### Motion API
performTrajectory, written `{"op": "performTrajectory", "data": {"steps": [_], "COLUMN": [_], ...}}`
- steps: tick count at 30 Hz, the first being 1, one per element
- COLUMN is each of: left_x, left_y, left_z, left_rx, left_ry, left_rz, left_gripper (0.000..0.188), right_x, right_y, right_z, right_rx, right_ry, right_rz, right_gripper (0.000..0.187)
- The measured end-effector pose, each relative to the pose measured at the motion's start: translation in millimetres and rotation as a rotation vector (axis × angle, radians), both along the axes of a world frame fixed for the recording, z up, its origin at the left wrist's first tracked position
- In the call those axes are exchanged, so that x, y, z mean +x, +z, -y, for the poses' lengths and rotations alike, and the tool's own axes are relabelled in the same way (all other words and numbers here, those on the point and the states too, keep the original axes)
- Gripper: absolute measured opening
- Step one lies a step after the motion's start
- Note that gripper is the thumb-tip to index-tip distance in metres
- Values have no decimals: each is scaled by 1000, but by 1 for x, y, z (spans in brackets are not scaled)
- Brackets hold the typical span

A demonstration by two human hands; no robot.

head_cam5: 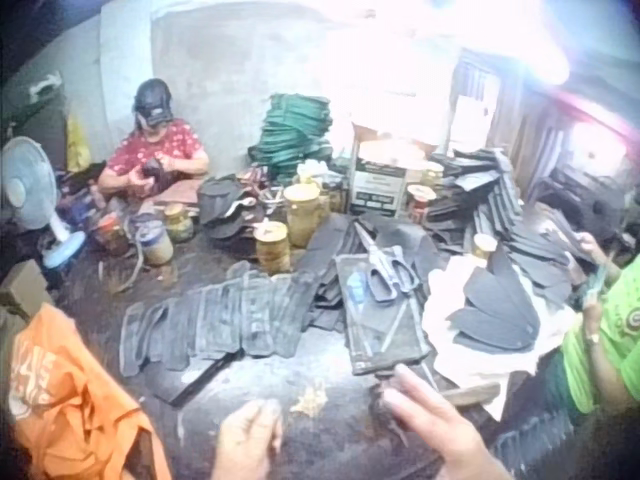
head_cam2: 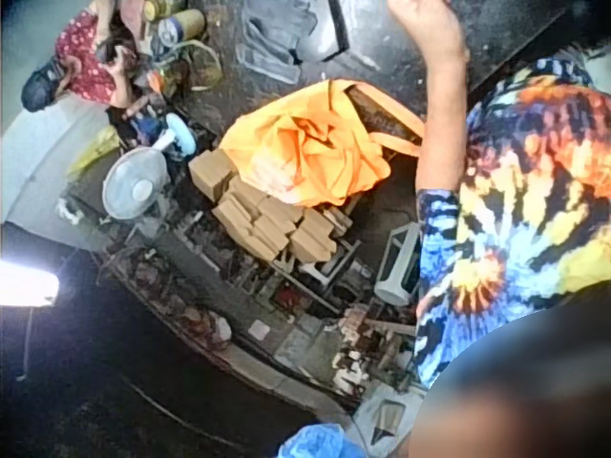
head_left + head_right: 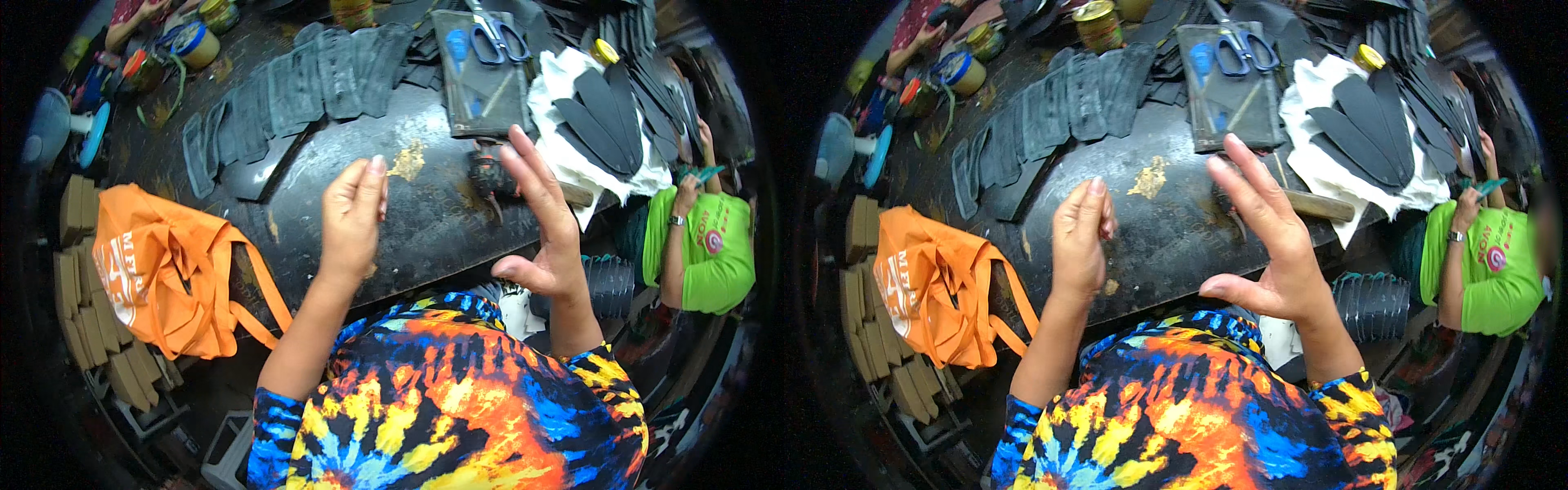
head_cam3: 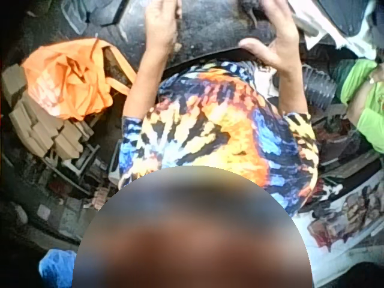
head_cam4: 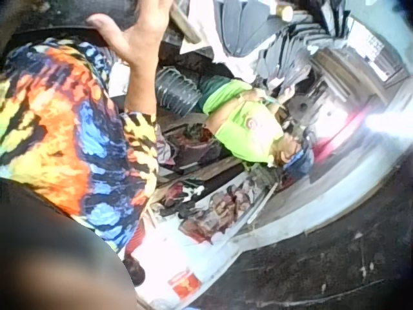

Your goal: The person repeatedly rubs small black rubber pieces on a worktable, then uses a hammer to press them down. They handle multiple rubber pieces one at a time, occasionally moving them aside or stacking them.

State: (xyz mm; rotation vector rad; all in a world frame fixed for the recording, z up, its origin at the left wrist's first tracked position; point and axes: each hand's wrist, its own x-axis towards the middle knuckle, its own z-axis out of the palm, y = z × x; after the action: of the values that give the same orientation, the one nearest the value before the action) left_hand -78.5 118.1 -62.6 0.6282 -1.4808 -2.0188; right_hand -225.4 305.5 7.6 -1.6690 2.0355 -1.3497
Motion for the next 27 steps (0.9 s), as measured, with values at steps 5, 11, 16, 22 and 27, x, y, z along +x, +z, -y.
{"op": "performTrajectory", "data": {"steps": [5,11,16,22,27], "left_x": [-11,-13,14,107,119], "left_y": [7,20,19,21,0], "left_z": [-44,-56,-7,86,115], "left_rx": [-252,-373,-491,-498,-897], "left_ry": [-267,-571,-397,380,365], "left_rz": [-185,-98,147,477,778], "left_gripper": [27,18,23,65,92], "right_x": [27,27,44,34,55], "right_y": [-11,-32,-32,-23,-47], "right_z": [29,39,61,79,92], "right_rx": [92,-87,167,389,494], "right_ry": [255,68,165,303,242], "right_rz": [-457,998,759,384,-335], "right_gripper": [89,89,89,88,81]}}
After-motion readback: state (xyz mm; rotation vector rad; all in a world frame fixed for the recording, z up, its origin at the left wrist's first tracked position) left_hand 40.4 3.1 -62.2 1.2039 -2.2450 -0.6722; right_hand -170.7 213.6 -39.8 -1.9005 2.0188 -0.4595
